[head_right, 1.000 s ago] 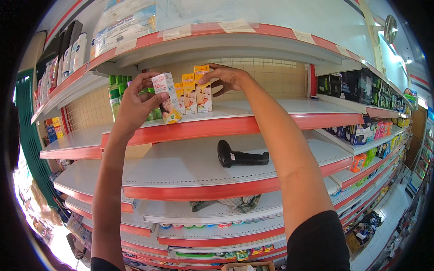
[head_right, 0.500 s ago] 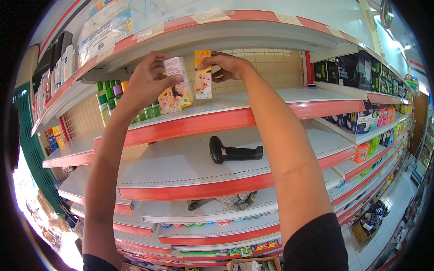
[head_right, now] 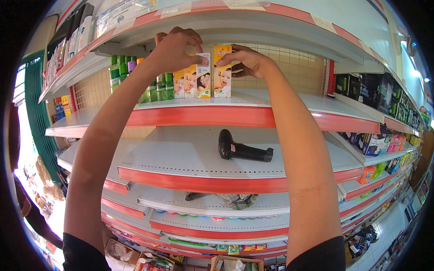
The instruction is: Scan and restock small boxed items onto store shelves from a larger box.
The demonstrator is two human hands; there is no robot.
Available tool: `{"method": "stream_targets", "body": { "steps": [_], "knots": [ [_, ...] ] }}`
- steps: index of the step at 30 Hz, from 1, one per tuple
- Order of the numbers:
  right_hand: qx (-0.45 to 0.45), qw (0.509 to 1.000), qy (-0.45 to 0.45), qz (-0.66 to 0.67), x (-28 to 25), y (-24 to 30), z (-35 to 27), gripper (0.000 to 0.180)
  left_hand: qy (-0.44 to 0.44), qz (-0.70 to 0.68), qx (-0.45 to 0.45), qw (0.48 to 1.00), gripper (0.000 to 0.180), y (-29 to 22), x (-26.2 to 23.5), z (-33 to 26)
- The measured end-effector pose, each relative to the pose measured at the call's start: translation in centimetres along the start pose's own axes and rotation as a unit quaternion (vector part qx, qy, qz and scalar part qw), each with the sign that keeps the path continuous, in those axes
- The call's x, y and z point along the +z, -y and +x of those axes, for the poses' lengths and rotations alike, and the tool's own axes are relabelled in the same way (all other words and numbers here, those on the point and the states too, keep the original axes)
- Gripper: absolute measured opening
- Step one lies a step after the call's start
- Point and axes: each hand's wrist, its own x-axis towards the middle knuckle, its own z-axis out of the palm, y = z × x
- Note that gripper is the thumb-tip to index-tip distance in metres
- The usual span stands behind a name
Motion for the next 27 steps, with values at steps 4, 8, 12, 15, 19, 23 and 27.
{"method": "stream_targets", "body": {
  "steps": [4, 8, 12, 15, 19, 23, 27],
  "knots": [
    [-0.016, 1.000, 0.009, -0.010, 0.1, -0.2, 0.3, 0.067, 0.103, -0.023, -0.023, 0.994, 0.044, -0.2, -0.7, 1.0],
    [-0.020, 1.000, 0.011, -0.017, 0.3, -0.3, 0.2, 0.068, 0.150, -0.048, 0.033, 0.987, 0.056, -0.9, -1.8, 0.6],
    [-0.023, 0.999, 0.002, -0.027, 0.5, -0.2, 0.1, 0.068, 0.160, 0.018, 0.050, 0.986, 0.066, -1.5, -1.4, 0.6],
    [-0.026, 0.999, 0.009, -0.025, 0.5, -0.2, 0.1, 0.069, 0.150, 0.015, 0.049, 0.987, 0.066, -1.4, -1.1, 0.5],
    [-0.019, 0.999, 0.007, -0.029, 0.5, -0.2, -0.1, 0.073, 0.138, -0.026, 0.050, 0.989, 0.063, -0.9, -0.5, 0.8],
    [-0.020, 0.998, 0.006, -0.058, 0.2, -0.2, -0.1, 0.078, 0.127, -0.077, 0.025, 0.989, 0.052, -0.1, -0.3, 1.1],
    [-0.025, 0.999, 0.002, -0.047, 0.2, -0.6, 0.2, 0.079, 0.136, -0.051, 0.014, 0.989, 0.040, 0.1, -0.1, 1.2]
  ]
}}
